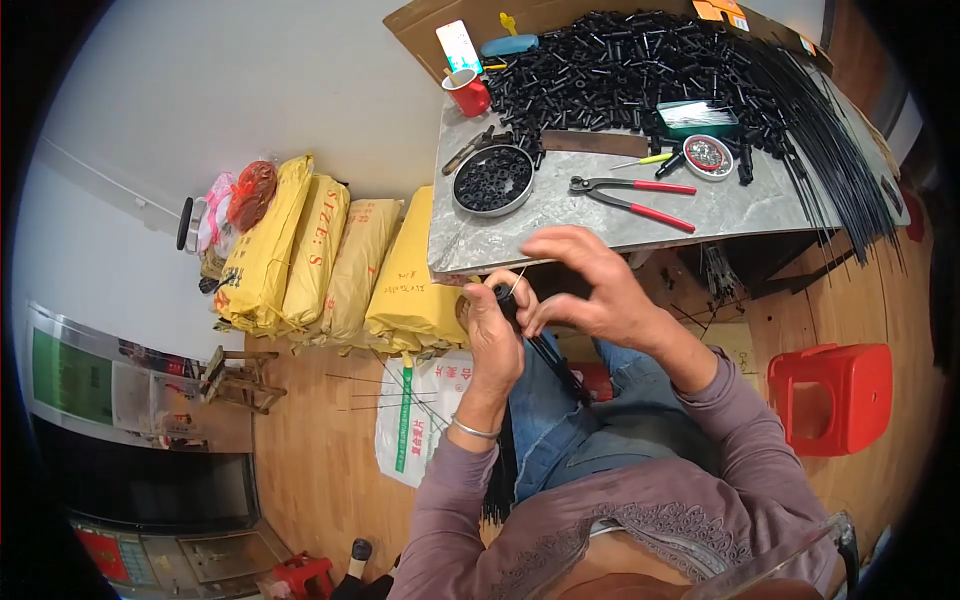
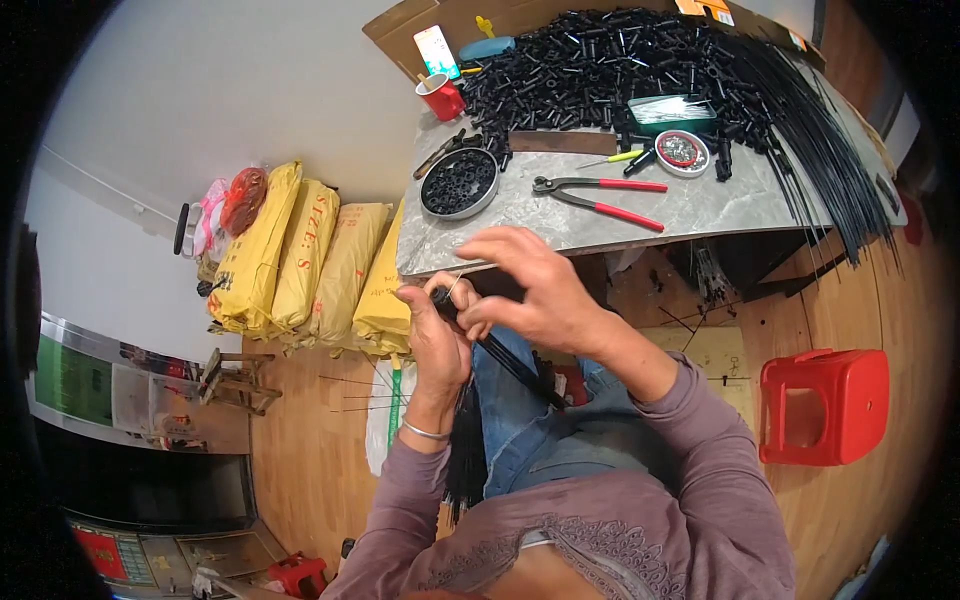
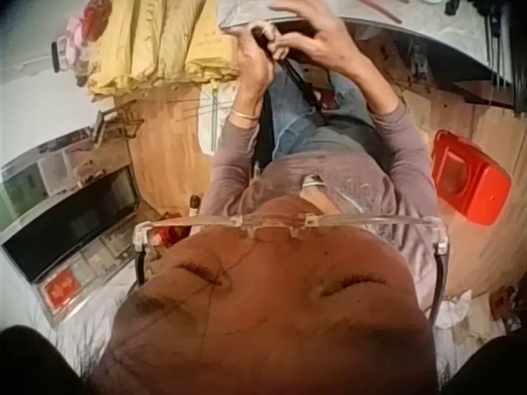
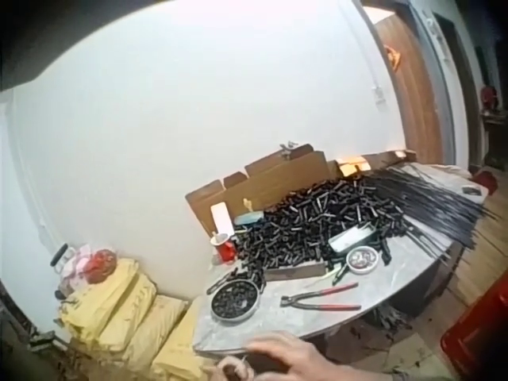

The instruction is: Assembling bundles of black rods using cable ties and pliers.

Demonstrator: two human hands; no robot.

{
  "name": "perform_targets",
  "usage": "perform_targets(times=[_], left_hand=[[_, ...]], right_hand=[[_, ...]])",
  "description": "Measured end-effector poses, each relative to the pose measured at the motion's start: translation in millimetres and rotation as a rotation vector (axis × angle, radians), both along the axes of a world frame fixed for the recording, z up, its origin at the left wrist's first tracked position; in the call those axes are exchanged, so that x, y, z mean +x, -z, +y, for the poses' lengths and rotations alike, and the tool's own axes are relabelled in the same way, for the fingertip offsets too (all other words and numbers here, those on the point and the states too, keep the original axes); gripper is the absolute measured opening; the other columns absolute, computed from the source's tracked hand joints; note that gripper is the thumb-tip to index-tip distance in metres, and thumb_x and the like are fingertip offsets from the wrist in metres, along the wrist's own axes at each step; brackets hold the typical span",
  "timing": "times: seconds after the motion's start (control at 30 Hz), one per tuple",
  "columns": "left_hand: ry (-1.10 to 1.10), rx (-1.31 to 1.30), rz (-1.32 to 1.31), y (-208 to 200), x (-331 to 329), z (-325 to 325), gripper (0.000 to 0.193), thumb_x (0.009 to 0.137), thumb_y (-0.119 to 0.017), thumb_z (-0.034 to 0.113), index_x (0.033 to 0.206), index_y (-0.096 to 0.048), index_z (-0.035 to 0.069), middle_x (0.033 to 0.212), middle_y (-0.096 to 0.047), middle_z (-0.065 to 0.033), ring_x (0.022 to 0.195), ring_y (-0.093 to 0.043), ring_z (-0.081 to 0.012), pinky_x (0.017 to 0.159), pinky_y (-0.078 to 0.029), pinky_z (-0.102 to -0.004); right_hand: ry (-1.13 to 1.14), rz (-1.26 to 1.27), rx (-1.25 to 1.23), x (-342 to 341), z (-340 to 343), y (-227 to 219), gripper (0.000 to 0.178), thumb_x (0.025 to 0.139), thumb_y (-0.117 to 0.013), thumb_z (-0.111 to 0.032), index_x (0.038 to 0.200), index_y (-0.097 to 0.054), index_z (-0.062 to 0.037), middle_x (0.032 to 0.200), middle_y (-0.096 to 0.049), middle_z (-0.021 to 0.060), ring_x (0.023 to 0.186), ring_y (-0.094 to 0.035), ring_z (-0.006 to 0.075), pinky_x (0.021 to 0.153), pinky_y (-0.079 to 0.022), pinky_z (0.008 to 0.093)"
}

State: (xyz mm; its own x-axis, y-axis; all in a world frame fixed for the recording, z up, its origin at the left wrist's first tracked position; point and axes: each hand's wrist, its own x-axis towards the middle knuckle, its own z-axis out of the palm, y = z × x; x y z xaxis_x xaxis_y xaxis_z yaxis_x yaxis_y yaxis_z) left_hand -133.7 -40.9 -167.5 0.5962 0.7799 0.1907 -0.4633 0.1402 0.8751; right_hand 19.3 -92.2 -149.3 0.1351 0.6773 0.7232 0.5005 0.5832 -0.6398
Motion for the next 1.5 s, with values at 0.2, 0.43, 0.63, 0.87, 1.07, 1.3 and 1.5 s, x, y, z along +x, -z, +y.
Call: perform_targets(times=[0.2,0.43,0.63,0.87,1.07,1.3,1.5], left_hand=[[-0.455,-0.074,0.158,1,16,-10,0.055,0.098,-0.029,0.057,0.072,-0.048,0.012,0.058,-0.041,0.0049,0.048,-0.034,-0.0033,0.040,-0.024,-0.0188],[-0.587,-0.037,0.253,20,17,-8,0.054,0.100,-0.032,0.051,0.073,-0.050,0.008,0.062,-0.038,0.0036,0.055,-0.034,-0.0061,0.048,-0.027,-0.0199],[-0.430,-0.106,0.164,5,14,-15,0.053,0.097,-0.037,0.056,0.071,-0.040,0.009,0.055,-0.034,0.0004,0.043,-0.030,-0.0073,0.040,-0.026,-0.0216],[-0.413,-0.074,0.215,5,17,-13,0.061,0.098,-0.037,0.053,0.071,-0.054,0.001,0.050,-0.037,0.0027,0.043,-0.032,-0.0044,0.041,-0.024,-0.0208],[-0.429,-0.115,0.244,4,16,-11,0.063,0.094,-0.041,0.060,0.073,-0.052,0.002,0.048,-0.034,0.0026,0.041,-0.032,-0.0064,0.041,-0.028,-0.0221],[-0.436,-0.096,0.251,4,16,-12,0.064,0.094,-0.042,0.059,0.068,-0.056,0.002,0.051,-0.036,0.0048,0.045,-0.032,-0.0032,0.042,-0.022,-0.0210],[-0.503,-0.063,0.294,0,19,-15,0.061,0.095,-0.043,0.056,0.069,-0.058,0.003,0.053,-0.041,0.0049,0.047,-0.035,-0.0026,0.042,-0.024,-0.0207]], right_hand=[[0.072,-0.272,0.026,-14,9,-7,0.021,0.069,-0.072,-0.012,0.087,-0.063,-0.0049,0.090,-0.059,0.0088,0.087,-0.057,0.0266,0.077,-0.045,0.0376],[0.020,-0.275,-0.051,-12,11,5,0.016,0.075,-0.068,-0.014,0.082,-0.056,-0.0047,0.085,-0.057,0.0104,0.082,-0.056,0.0286,0.073,-0.043,0.0379],[0.552,-0.505,-0.301,107,29,45,0.030,0.071,-0.075,-0.025,0.085,-0.059,-0.0049,0.095,-0.059,0.0109,0.091,-0.055,0.0299,0.079,-0.042,0.0392],[0.631,-0.805,-0.316,140,45,73,0.029,0.072,-0.073,-0.026,0.084,-0.059,-0.0041,0.096,-0.056,0.0102,0.094,-0.052,0.0289,0.080,-0.038,0.0404],[0.536,-0.607,-0.336,145,49,65,0.024,0.082,-0.065,-0.022,0.084,-0.054,-0.0010,0.083,-0.057,0.0139,0.080,-0.056,0.0299,0.070,-0.043,0.0402],[0.117,-0.271,-0.414,74,-14,12,0.025,0.081,-0.069,-0.010,0.084,-0.044,-0.0035,0.067,-0.047,0.0081,0.058,-0.043,0.0170,0.054,-0.038,0.0301],[0.212,-0.777,-0.101,55,-27,-29,0.038,0.056,-0.071,-0.002,0.084,-0.047,-0.0081,0.087,-0.051,0.0099,0.085,-0.053,0.0279,0.076,-0.040,0.0370]])
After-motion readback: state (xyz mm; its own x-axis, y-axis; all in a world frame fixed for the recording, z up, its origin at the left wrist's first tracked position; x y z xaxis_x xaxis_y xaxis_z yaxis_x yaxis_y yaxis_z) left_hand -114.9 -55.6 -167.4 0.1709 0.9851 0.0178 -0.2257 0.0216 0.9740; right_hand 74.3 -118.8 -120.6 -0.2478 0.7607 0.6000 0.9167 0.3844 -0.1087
